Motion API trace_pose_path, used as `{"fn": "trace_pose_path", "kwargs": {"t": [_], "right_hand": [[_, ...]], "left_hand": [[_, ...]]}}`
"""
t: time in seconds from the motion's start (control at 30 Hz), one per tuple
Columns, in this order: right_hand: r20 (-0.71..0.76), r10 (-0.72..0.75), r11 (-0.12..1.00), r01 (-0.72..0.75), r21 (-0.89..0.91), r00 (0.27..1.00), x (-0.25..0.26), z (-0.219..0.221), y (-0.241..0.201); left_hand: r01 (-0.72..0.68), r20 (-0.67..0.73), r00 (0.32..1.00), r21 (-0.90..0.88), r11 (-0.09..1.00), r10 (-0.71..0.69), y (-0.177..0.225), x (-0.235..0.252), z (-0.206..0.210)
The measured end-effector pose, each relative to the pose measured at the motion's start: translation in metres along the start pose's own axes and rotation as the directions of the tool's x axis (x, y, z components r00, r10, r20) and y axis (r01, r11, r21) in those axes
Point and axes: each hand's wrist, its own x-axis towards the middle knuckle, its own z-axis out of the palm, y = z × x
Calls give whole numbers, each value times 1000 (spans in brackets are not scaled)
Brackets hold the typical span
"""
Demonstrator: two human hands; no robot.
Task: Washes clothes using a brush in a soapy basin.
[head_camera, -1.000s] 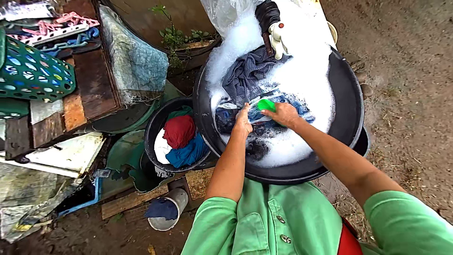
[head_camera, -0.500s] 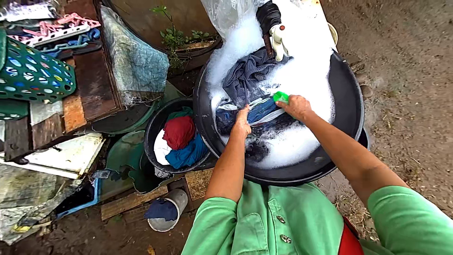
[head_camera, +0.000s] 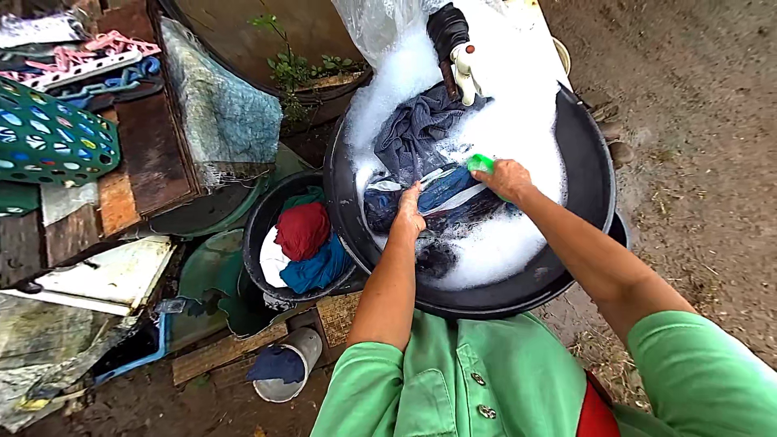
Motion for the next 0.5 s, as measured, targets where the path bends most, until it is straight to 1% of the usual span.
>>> {"fn": "trace_pose_path", "kwargs": {"t": [0.03, 0.07, 0.13, 0.2, 0.23, 0.3, 0.37, 0.43, 0.47, 0.5], "right_hand": [[-14, -6, 999, 6, 34, 1000, -4, -4, -4], [-25, -55, 996, 57, 74, 998, -13, -4, -15], [-32, -242, 963, 245, 114, 970, -43, 13, -41], [18, -385, 920, 383, 85, 923, -60, 42, -54], [65, -388, 921, 384, 63, 920, -54, 48, -50], [119, -288, 955, 294, -41, 950, -28, 36, -29], [100, -176, 972, 189, -139, 979, -9, 16, -6], [62, -94, 981, 103, -164, 994, -5, -4, 1], [46, -97, 985, 102, -141, 994, -10, -9, -2], [38, -150, 983, 153, -102, 988, -19, -9, -11]], "left_hand": [[-2, 9, 1000, -12, 1000, 2, 1, 0, -1], [-6, 20, 1000, -23, 1000, 7, 3, 1, -2], [-19, 27, 999, -37, 999, 20, 2, 2, -3], [-75, 16, 997, -3, 997, 75, 0, 2, -3], [-75, 13, 997, 19, 997, 75, 2, 0, -5], [-32, -13, 999, 86, 996, 33, 6, -6, -3], [-7, -19, 1000, 102, 995, 9, 5, -8, -1], [-3, -13, 1000, 92, 996, 4, 5, -7, 0], [-2, -13, 1000, 84, 996, 3, 5, -6, 0], [-2, -9, 1000, 74, 997, 2, 6, -5, -1]]}}
